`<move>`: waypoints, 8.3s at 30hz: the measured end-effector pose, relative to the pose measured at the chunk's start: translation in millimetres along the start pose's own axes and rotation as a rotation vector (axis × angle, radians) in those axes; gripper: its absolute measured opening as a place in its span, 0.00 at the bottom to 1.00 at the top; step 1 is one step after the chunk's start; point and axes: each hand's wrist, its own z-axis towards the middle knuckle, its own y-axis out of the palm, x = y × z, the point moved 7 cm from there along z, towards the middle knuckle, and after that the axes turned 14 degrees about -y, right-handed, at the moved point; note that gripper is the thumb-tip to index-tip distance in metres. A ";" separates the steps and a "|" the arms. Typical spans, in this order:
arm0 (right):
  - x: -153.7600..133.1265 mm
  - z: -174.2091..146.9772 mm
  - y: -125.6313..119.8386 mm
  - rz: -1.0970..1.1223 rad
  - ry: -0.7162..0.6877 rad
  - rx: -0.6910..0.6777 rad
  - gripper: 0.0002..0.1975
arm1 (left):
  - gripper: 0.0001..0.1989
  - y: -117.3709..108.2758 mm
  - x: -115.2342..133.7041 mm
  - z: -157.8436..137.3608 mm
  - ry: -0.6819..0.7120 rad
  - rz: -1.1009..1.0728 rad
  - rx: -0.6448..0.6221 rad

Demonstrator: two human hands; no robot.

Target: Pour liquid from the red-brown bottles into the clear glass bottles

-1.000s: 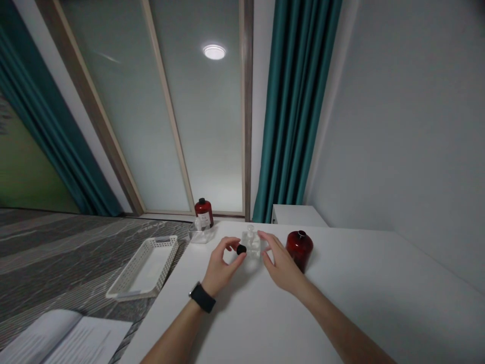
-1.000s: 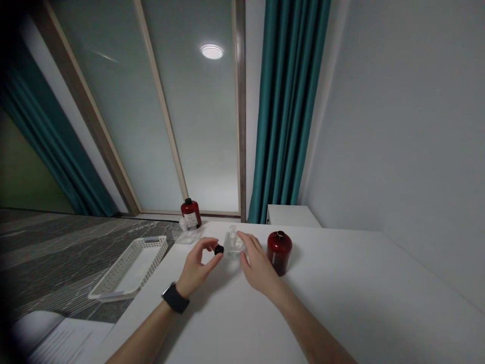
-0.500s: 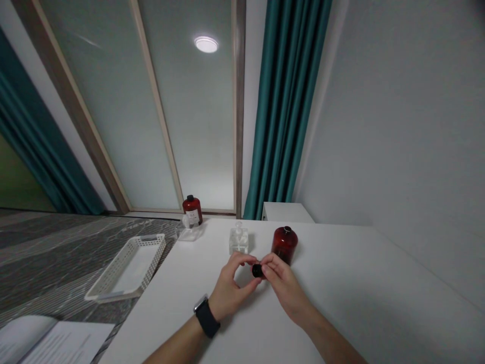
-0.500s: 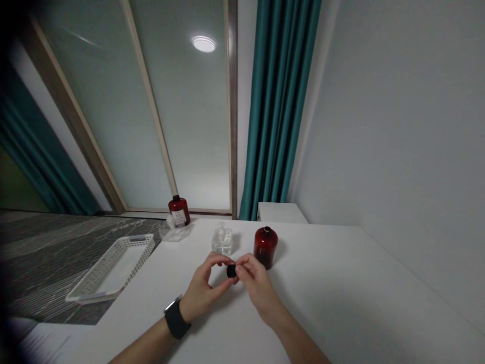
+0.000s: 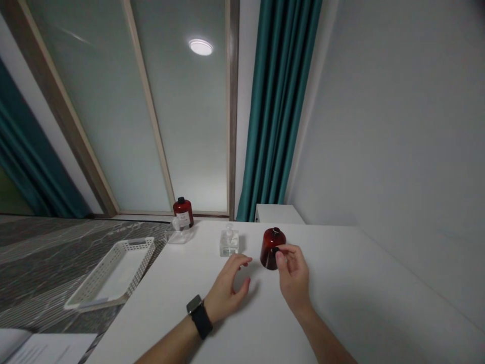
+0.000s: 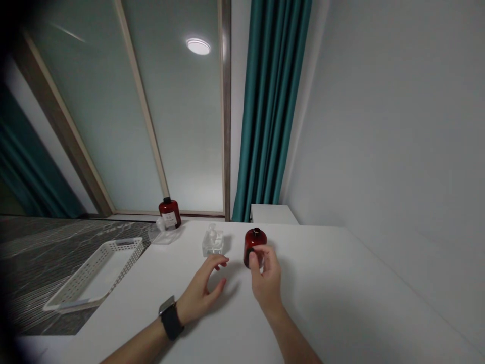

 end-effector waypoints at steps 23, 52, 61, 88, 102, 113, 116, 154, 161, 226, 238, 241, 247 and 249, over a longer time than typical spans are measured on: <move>53.1 18.8 -28.0 0.019 0.136 0.152 0.13 | 0.33 50.0 -0.8 83.3 -0.150 -0.117 0.077; -8.4 -7.7 25.1 0.008 -0.110 -0.078 0.05 | 0.36 3.8 -6.0 14.2 -0.117 -0.151 -0.073; -27.4 -6.7 32.1 -0.034 -0.252 -0.250 0.06 | 0.36 9.4 -6.8 12.9 -0.107 -0.177 -0.086; -23.9 0.3 23.5 0.192 -0.152 -0.359 0.10 | 0.36 6.5 -7.0 13.8 -0.133 -0.189 -0.151; -12.9 -3.1 20.1 0.318 -0.002 -0.309 0.11 | 0.15 -22.9 16.3 15.5 0.082 -0.093 0.016; -2.5 -8.2 23.7 0.353 0.087 -0.314 0.12 | 0.13 -20.9 15.5 16.5 0.047 -0.081 -0.001; -2.0 -8.2 23.7 0.340 0.086 -0.305 0.12 | 0.13 -20.8 15.2 16.6 0.033 -0.080 -0.002; -5.2 -12.9 33.2 0.267 0.076 -0.290 0.13 | 0.13 -18.6 18.2 16.6 0.055 -0.098 -0.012; -9.5 -11.0 35.9 0.304 0.120 -0.309 0.14 | 0.13 -13.9 12.1 15.3 0.047 -0.159 -0.040; 11.2 -33.6 45.2 0.124 0.248 -0.381 0.14 | 0.27 -137.2 -60.9 33.9 -0.217 0.159 0.420; 14.8 -36.9 47.6 0.103 0.238 -0.426 0.14 | 0.32 -141.9 -65.0 33.9 -0.256 0.016 0.365; 16.6 -38.7 50.6 0.103 0.233 -0.446 0.14 | 0.24 -150.3 -50.6 28.0 -0.142 0.021 0.455; 25.0 -39.3 53.4 0.036 0.146 -0.498 0.15 | 0.10 -152.1 -16.9 12.8 0.073 -0.112 0.533; 32.4 -35.0 54.5 -0.003 0.112 -0.516 0.17 | 0.09 -148.3 -12.0 11.6 0.081 -0.159 0.495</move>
